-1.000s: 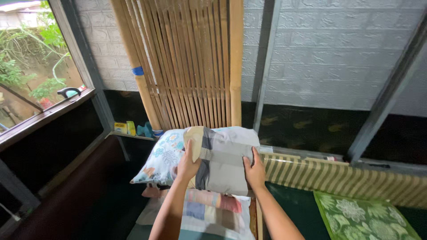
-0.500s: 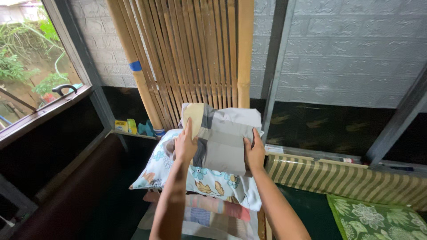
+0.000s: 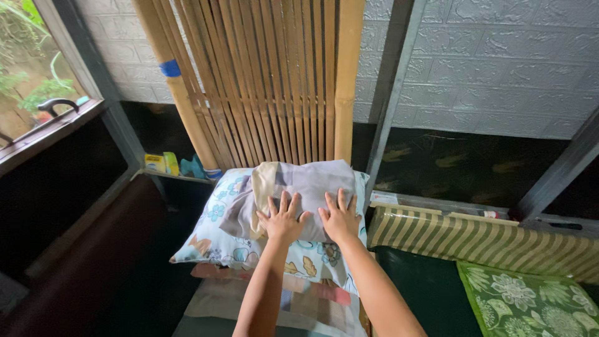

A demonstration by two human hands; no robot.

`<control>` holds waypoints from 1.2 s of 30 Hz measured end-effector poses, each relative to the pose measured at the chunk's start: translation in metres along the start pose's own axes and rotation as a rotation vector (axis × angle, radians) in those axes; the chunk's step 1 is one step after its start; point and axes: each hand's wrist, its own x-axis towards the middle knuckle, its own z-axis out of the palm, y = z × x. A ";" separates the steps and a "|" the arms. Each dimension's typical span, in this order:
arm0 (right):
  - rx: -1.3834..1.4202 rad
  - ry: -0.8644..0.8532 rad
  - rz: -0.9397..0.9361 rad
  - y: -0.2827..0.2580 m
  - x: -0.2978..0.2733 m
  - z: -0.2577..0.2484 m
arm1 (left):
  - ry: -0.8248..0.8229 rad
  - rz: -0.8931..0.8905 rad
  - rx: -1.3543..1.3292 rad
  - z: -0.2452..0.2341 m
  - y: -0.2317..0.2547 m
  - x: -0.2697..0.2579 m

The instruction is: The person picks up and folds items including a blanket, a pillowcase, and a plaid cover, then places pillows on a mattress and tucks a folded item underneath.

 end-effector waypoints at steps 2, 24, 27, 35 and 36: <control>0.047 -0.061 0.062 -0.003 0.006 0.001 | -0.053 0.037 -0.072 0.013 -0.009 0.011; 0.711 0.455 -0.044 0.024 0.022 0.022 | 0.408 0.241 0.141 0.067 -0.031 0.032; 0.741 0.601 -0.129 0.025 0.026 0.031 | 0.514 0.288 0.095 0.052 -0.031 0.036; 0.485 0.104 0.218 0.038 0.037 0.067 | -0.024 0.143 0.095 0.077 -0.033 0.034; 0.464 0.085 0.242 0.040 0.037 0.070 | -0.045 0.124 0.093 0.080 -0.032 0.035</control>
